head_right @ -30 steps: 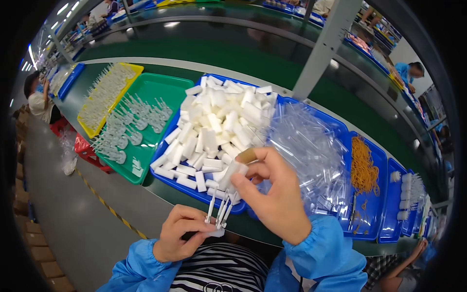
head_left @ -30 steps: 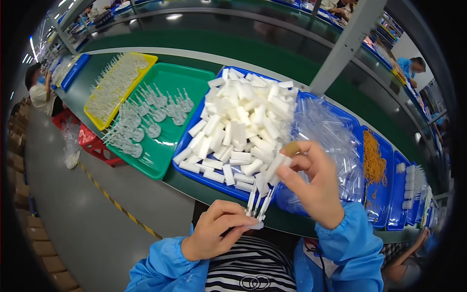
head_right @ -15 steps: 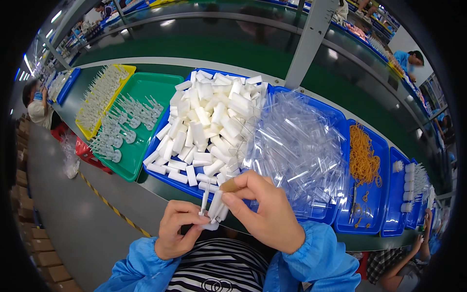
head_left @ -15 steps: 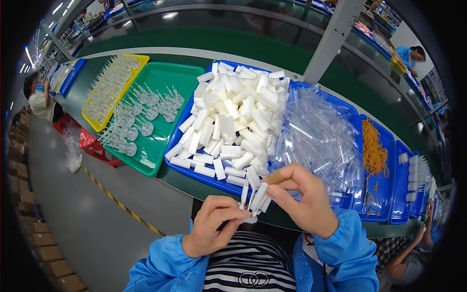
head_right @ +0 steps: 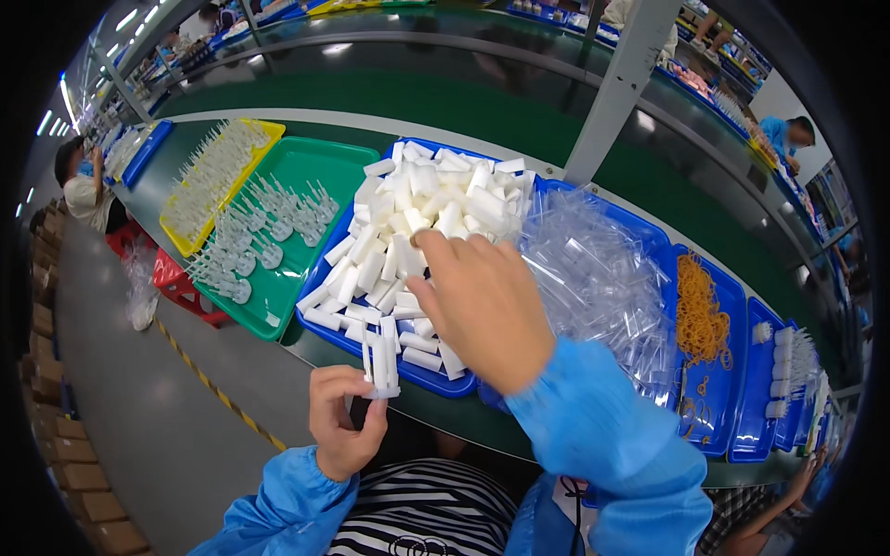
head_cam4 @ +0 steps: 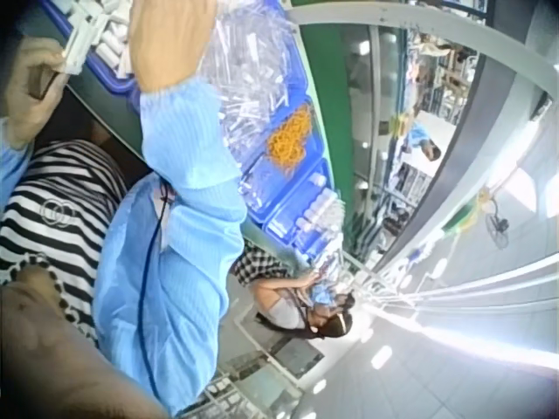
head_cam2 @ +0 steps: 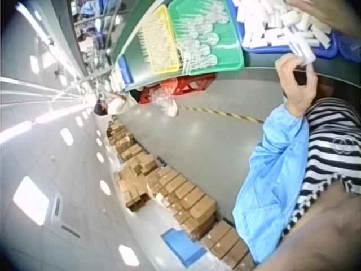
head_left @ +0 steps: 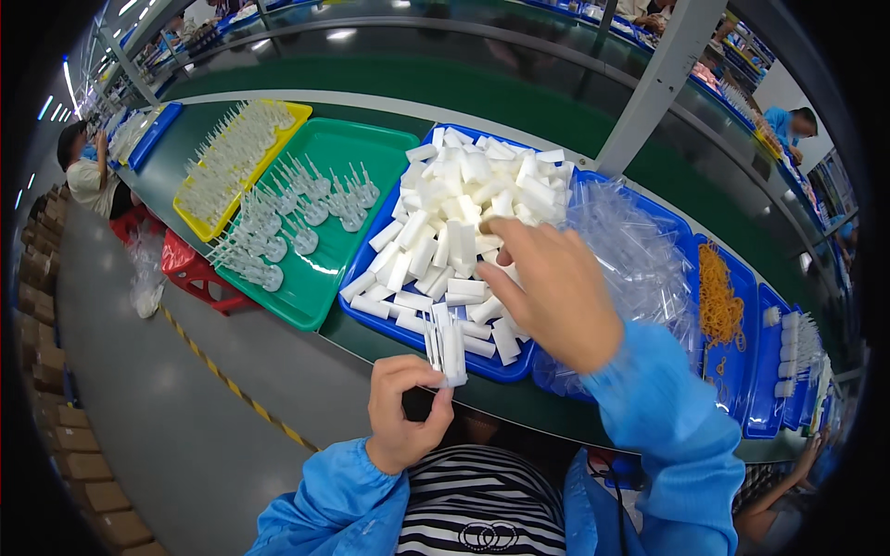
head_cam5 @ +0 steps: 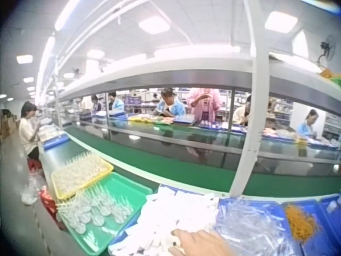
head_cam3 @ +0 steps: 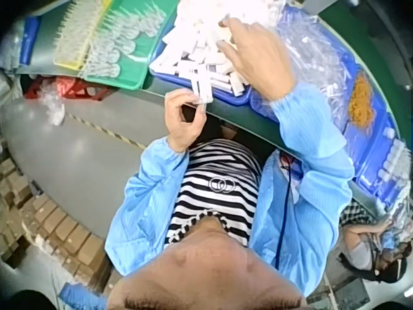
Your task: The person assembles small white plastic components by inserting clear plastic tubes into them and securing them with rubber bands. The person uses tweezers to handle the tubes and places the finished assemblies into a blue tray.
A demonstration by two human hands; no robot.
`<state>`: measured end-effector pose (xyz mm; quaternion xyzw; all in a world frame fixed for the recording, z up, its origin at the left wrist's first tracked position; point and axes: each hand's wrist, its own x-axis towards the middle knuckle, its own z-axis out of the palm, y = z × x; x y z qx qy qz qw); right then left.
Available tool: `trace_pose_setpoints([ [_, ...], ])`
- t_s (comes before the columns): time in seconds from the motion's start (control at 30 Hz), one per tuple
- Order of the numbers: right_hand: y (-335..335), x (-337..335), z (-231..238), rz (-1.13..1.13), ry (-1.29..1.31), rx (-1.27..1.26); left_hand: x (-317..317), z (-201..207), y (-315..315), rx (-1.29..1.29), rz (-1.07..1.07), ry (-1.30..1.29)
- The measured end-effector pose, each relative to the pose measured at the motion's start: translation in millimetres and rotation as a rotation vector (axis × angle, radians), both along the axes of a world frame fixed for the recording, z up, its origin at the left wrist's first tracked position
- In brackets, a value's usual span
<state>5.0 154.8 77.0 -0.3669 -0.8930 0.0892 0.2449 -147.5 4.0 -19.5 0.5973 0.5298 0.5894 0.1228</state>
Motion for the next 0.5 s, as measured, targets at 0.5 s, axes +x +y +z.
trace_pose_setpoints([
  [0.5, 16.5, -10.1, 28.1, -0.032, 0.282, -0.439, -9.7, 23.2, 4.8, 0.070, -0.197, 0.186],
])
